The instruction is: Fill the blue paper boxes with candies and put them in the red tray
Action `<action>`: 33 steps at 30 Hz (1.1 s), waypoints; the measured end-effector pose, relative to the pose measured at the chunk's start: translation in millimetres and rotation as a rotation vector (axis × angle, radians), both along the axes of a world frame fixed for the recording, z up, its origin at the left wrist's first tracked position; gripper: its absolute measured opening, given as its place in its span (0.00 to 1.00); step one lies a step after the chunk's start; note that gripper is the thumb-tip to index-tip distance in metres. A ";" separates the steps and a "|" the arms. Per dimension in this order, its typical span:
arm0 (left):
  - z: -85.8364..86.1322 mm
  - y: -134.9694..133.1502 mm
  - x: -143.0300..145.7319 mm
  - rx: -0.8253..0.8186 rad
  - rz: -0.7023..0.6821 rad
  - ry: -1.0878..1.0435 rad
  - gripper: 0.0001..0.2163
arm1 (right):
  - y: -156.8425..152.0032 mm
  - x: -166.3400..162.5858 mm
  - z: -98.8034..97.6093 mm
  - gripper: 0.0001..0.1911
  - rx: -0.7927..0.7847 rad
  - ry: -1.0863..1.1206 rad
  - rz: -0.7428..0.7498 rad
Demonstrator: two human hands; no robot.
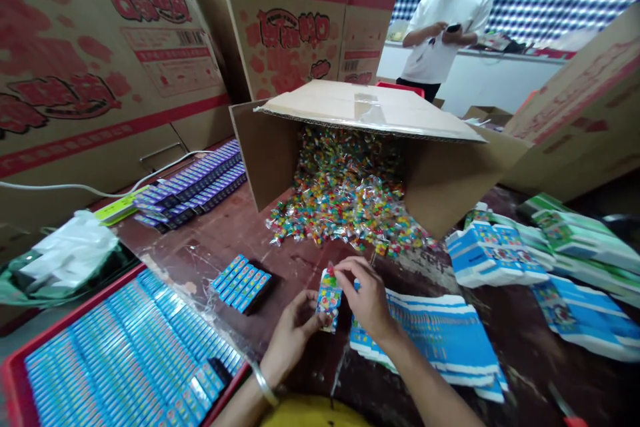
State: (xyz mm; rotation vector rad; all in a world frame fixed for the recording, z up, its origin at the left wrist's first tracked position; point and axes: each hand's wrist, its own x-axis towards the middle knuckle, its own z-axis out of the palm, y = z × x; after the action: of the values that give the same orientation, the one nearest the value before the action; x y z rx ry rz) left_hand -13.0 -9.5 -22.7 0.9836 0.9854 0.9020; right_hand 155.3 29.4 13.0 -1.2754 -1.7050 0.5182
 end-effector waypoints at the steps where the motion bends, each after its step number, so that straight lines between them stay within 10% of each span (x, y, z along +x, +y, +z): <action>1: -0.9 -0.4 -0.9 -0.009 0.004 -0.013 0.11 | 0.8 1.5 -0.2 0.06 0.019 -0.009 -0.006; 9: 1.9 -1.5 0.1 0.019 0.051 -0.024 0.12 | -0.7 2.3 2.2 0.07 0.018 -0.105 0.058; 15: 23.7 -2.7 5.1 0.080 0.176 -0.065 0.27 | -10.9 -0.5 -7.3 0.11 -0.271 0.157 0.159; 33: 18.1 -5.2 2.8 0.044 0.142 -0.081 0.20 | -19.7 -19.4 -21.8 0.10 -0.380 0.558 0.113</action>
State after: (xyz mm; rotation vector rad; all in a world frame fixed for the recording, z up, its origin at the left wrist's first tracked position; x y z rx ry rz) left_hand -10.2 -14.7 -4.6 0.9155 0.9792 1.0778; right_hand 136.0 9.7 -8.9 -1.1470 -1.2414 1.1878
